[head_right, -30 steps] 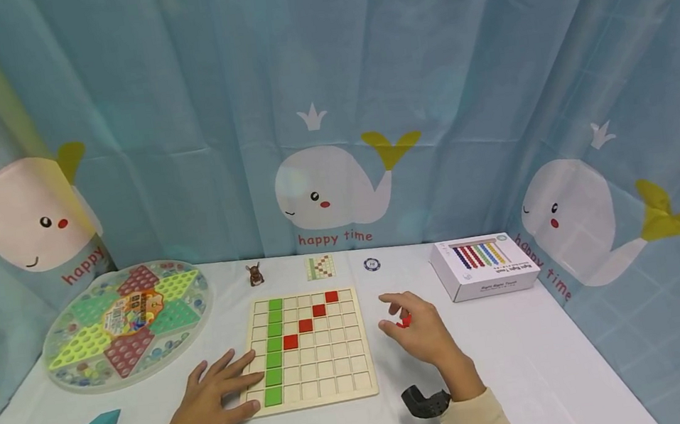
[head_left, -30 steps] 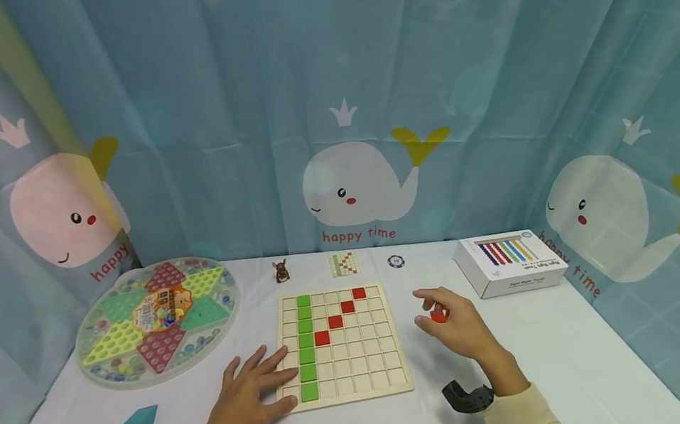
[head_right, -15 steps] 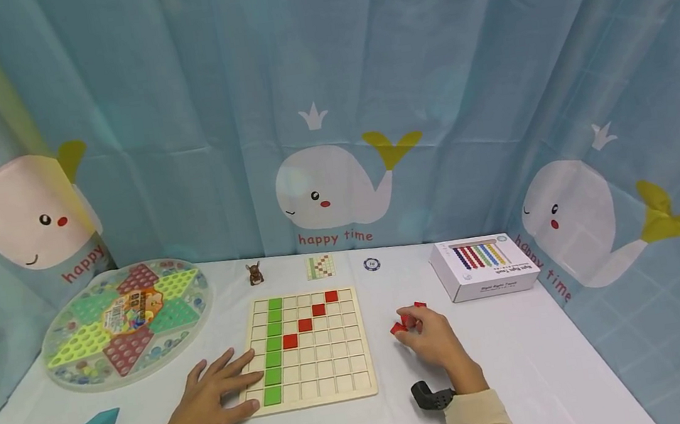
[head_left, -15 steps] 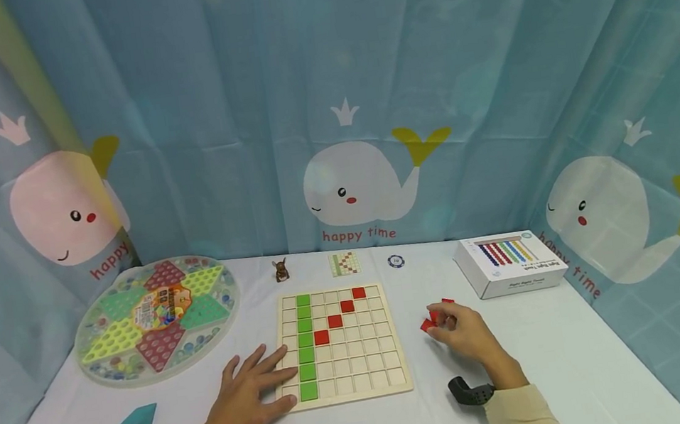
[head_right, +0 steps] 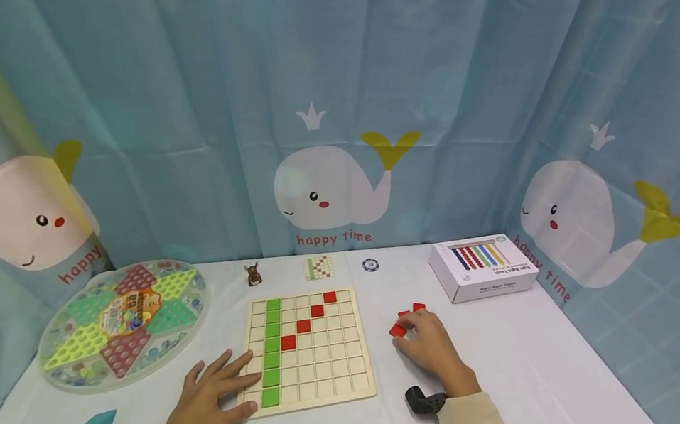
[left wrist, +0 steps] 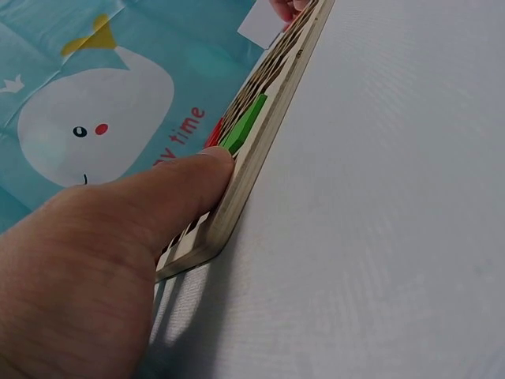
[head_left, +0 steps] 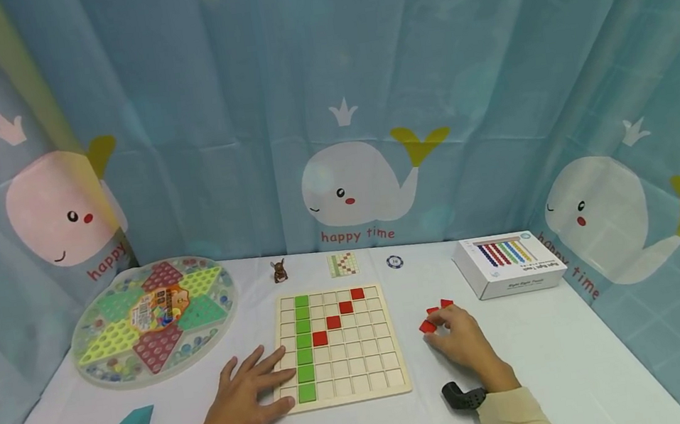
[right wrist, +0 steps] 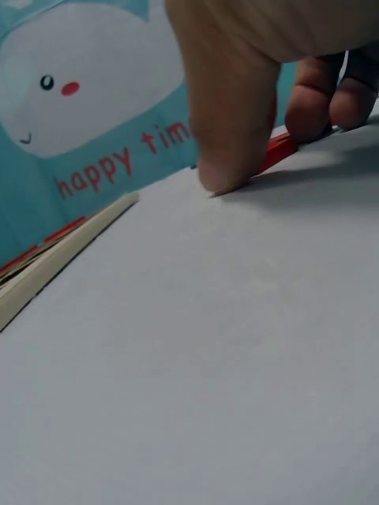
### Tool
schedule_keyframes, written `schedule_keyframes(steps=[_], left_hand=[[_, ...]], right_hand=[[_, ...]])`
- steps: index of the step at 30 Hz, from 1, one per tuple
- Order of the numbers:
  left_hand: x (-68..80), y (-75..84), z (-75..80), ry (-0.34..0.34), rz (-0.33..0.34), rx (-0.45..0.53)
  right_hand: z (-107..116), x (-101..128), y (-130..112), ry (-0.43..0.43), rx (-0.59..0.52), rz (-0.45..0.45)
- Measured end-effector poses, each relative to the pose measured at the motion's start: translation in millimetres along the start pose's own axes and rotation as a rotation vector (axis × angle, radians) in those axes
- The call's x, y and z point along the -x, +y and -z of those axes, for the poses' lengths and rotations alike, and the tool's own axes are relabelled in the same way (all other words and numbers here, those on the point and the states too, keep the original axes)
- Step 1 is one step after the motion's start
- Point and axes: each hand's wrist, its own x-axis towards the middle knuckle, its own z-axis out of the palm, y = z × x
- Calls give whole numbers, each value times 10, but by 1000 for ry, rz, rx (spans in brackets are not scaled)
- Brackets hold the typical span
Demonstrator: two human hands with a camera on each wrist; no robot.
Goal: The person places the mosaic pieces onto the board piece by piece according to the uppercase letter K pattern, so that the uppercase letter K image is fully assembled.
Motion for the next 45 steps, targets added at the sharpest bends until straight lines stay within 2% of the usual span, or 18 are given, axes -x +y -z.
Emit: schedule_keyframes(steps=[5,10,16,20,29,37,45], left_hand=[[2,-18,-20,-5,2,9],[-3,-28,-26,7,-12,14],[-13,-42,-32,8,-23,9],[-19,-45,-30,3,-22,1],[-20,-21,-10,0,-19,4],[-22,4,-24,-7,-3,10],[-3,-15,-5,12,-12,-3]], right_hand=[[-25,10,-14,22,34,16],[-19,18,-28,8,35,11],[85,35,-72,-9,-39,-22],[142,33,-117,8,-104,-4],[266,61,-266,46,-234,194],[508,125,-599,118,-210,384],[646,233,-986,111,-233,526]])
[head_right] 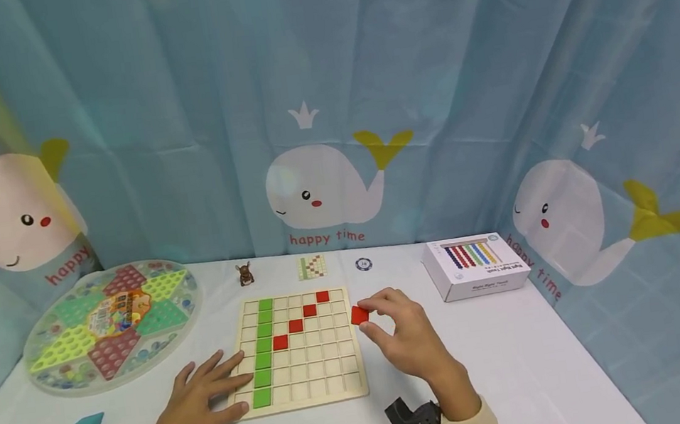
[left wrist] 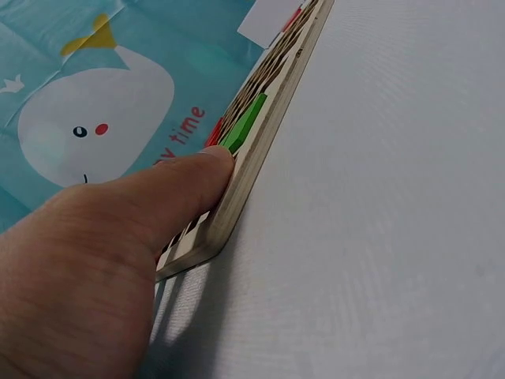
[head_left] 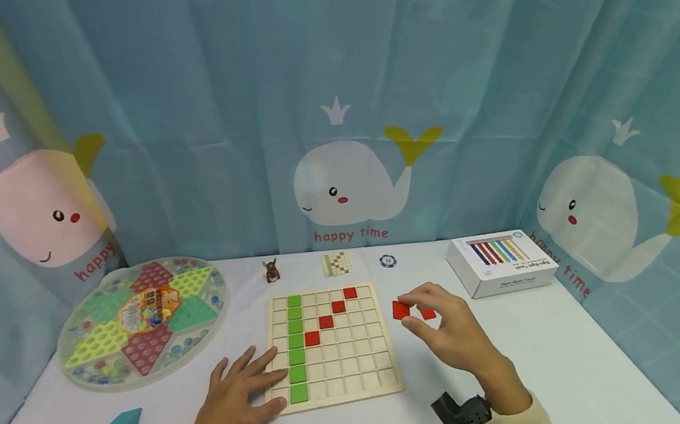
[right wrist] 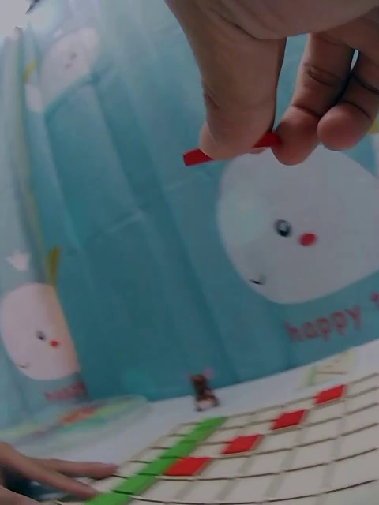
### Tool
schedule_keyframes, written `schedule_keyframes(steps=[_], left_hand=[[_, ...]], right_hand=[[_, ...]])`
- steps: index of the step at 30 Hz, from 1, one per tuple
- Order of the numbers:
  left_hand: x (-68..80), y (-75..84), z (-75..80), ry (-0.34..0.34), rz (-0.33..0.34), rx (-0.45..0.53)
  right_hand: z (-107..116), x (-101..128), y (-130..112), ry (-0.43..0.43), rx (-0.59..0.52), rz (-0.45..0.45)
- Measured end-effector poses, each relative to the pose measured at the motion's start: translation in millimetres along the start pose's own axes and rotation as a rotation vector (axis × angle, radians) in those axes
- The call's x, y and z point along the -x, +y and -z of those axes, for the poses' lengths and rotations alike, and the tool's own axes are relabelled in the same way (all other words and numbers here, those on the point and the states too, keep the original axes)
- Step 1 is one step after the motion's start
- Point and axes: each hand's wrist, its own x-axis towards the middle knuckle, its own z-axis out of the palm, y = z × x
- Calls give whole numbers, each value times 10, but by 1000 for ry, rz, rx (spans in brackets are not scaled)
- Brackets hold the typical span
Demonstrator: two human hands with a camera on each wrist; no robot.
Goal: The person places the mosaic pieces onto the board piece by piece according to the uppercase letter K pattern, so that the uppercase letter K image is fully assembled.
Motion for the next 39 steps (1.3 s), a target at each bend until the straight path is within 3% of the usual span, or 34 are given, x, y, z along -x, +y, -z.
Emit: schedule_keyframes(steps=[5,16,21,39], left_hand=[[3,-23,1,2,-3,0],[-10,-14,-15,14,-8,5],[-7,-13,-8,18,-13,7],[0,-14,-21,8,-6,2]], right_hand=[[-109,-95,-159,-7,-36,48],[-480,-251,-251,-42,-81,16],[-679,-278,-209,-39,-68,-9],[-1150,-143,124,-194,-51,-173]])
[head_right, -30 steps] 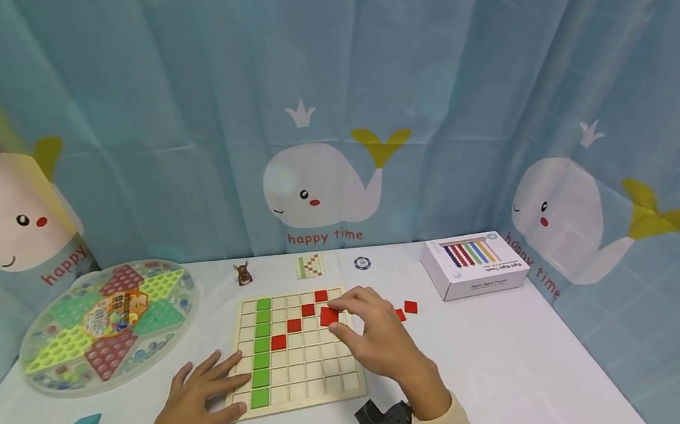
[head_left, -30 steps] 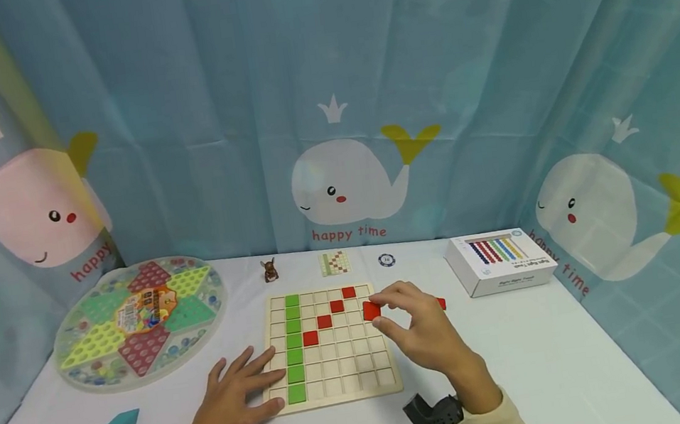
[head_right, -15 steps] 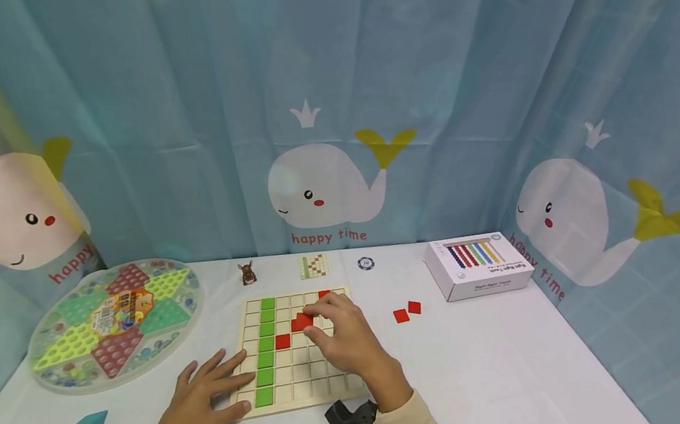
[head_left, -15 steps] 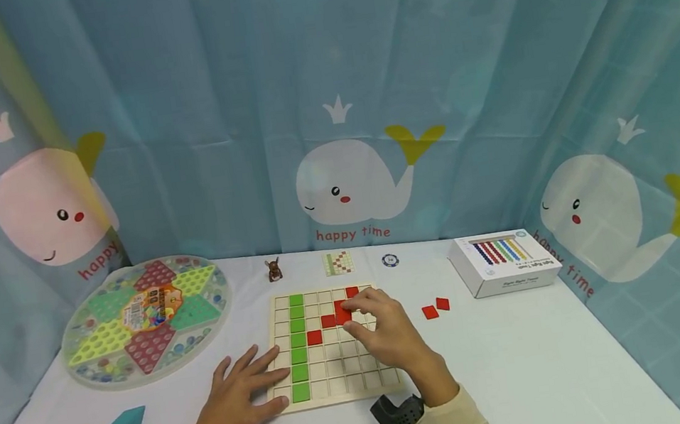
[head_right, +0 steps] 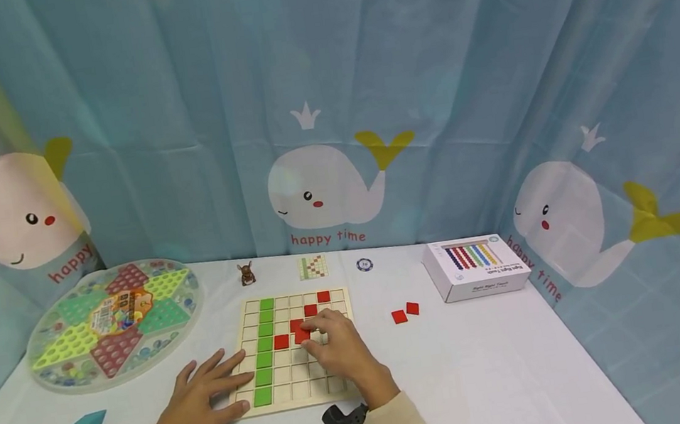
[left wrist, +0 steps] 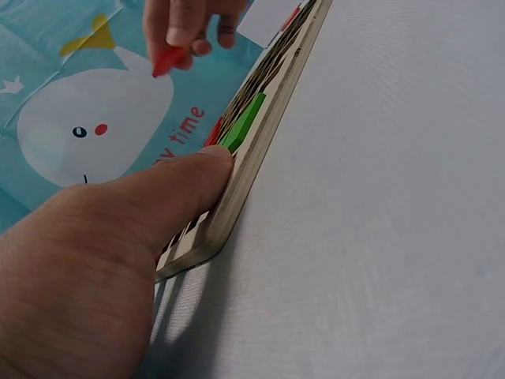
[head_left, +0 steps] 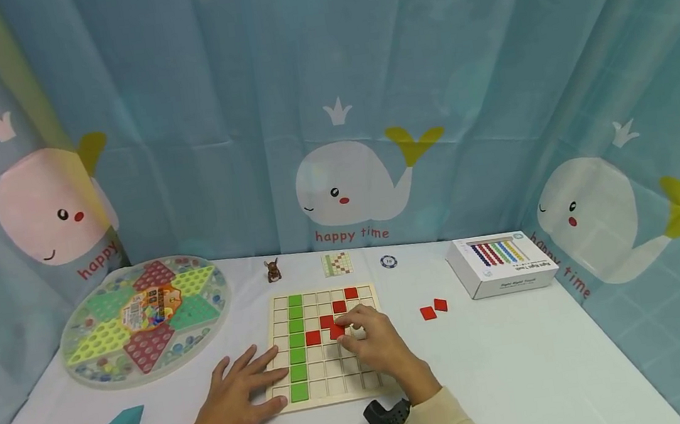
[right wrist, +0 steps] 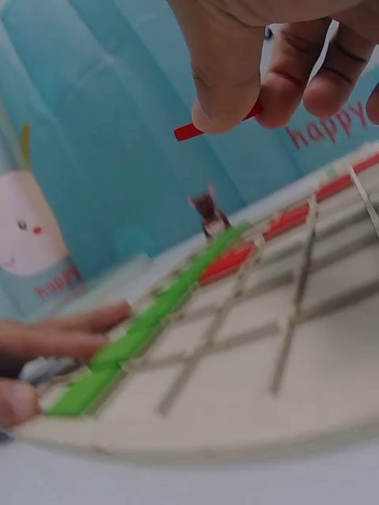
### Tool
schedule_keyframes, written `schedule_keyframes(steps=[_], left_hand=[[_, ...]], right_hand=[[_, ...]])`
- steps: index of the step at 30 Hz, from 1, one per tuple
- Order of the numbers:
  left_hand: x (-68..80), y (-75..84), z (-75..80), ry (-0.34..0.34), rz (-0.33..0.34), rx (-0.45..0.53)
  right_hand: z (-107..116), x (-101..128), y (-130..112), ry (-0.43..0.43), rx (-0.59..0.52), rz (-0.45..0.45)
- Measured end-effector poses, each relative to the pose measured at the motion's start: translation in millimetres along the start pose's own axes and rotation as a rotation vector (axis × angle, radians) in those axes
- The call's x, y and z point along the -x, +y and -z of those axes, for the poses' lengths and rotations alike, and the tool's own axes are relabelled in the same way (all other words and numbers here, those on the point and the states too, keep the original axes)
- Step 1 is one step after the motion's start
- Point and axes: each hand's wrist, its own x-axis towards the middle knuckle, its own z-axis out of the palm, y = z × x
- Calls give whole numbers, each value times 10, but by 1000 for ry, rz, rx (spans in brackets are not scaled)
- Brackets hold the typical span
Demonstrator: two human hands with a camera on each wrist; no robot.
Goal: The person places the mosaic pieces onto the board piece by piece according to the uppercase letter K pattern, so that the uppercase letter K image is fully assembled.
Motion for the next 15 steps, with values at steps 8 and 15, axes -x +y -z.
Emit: schedule_keyframes(steps=[8,15], left_hand=[[-3,-10,-5,-3,0,5],[0,-24,-13,0,1,9]], right_hand=[[-180,21,113,-82,54,-38],[-253,43,116,-118,134,-47]])
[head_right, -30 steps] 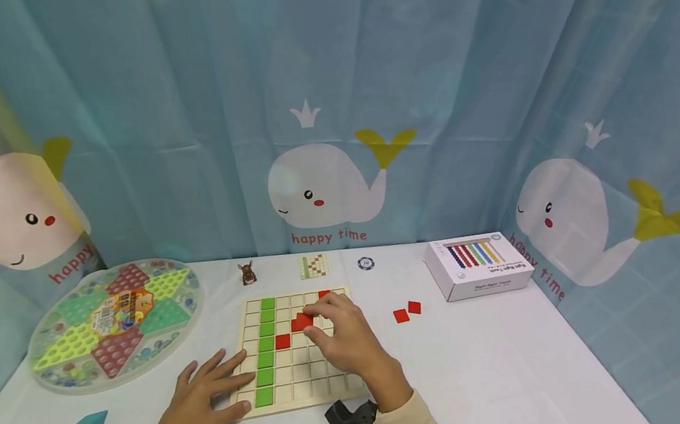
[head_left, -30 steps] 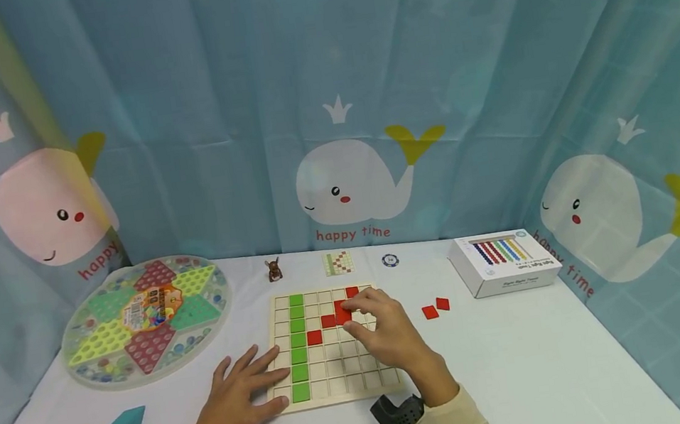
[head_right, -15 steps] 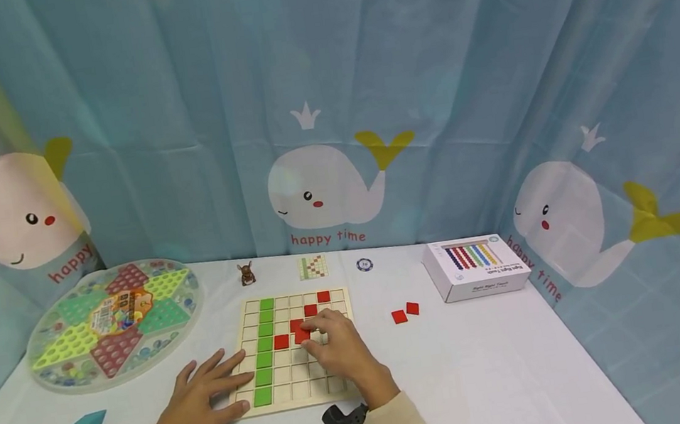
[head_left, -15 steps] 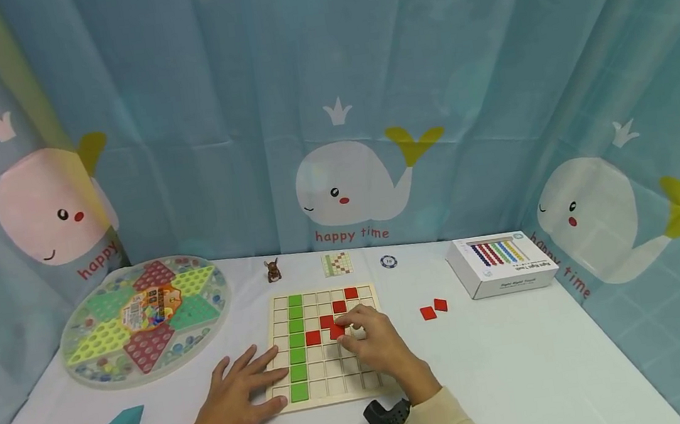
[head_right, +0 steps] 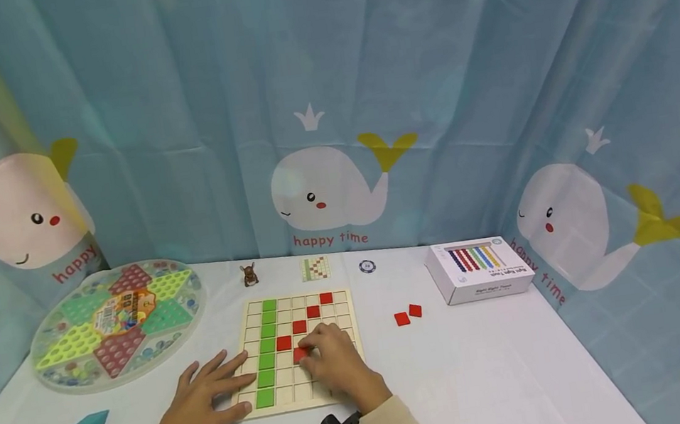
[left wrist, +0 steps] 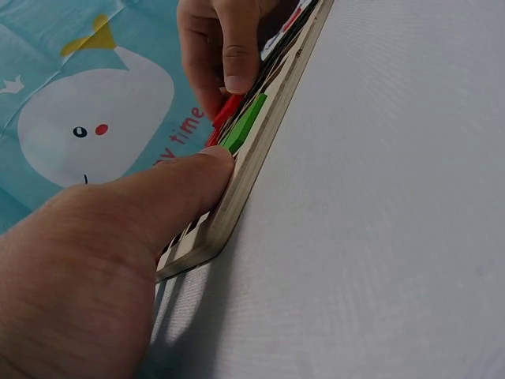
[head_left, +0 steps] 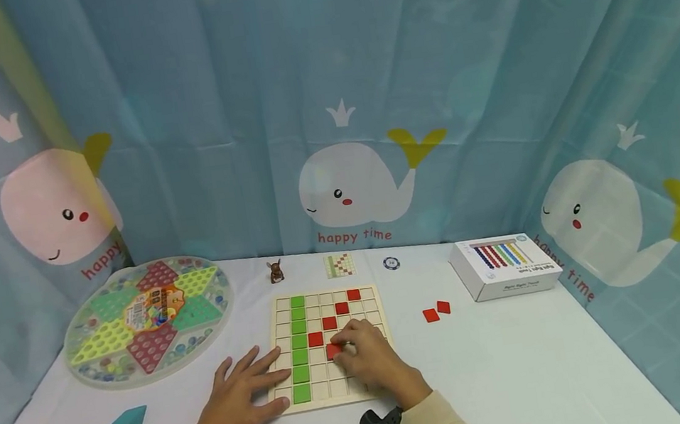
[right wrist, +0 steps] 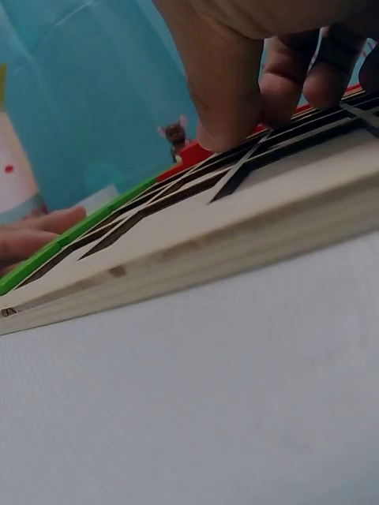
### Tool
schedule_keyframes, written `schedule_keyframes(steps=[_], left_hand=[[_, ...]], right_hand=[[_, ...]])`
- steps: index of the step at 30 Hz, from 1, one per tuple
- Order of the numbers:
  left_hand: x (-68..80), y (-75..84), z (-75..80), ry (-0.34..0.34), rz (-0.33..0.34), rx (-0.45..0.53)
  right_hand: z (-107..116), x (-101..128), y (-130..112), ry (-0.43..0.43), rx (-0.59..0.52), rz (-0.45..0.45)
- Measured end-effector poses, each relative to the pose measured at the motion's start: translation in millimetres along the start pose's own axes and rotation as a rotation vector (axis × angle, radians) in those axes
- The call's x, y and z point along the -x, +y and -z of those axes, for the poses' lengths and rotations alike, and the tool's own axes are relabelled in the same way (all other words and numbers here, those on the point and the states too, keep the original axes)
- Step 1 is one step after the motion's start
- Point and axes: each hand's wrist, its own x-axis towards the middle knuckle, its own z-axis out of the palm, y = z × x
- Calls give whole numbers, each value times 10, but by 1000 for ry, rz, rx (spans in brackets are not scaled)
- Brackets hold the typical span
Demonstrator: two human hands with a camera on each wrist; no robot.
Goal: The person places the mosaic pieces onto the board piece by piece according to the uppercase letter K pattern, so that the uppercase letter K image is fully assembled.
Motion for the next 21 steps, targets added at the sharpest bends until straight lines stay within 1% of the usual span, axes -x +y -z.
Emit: schedule_keyframes(steps=[5,8,12,16,21], left_hand=[[5,-5,-5,0,0,8],[7,1,0,-3,1,2],[11,16,17,-2,-1,-3],[12,23,27,6,-5,-2],[9,23,23,1,-8,3]], right_hand=[[-5,3,-11,-5,33,-8],[-17,-1,-2,-5,50,7],[-36,-12,6,-7,59,23],[-32,-11,-9,-13,61,18],[77,-3,-62,2,1,-19]])
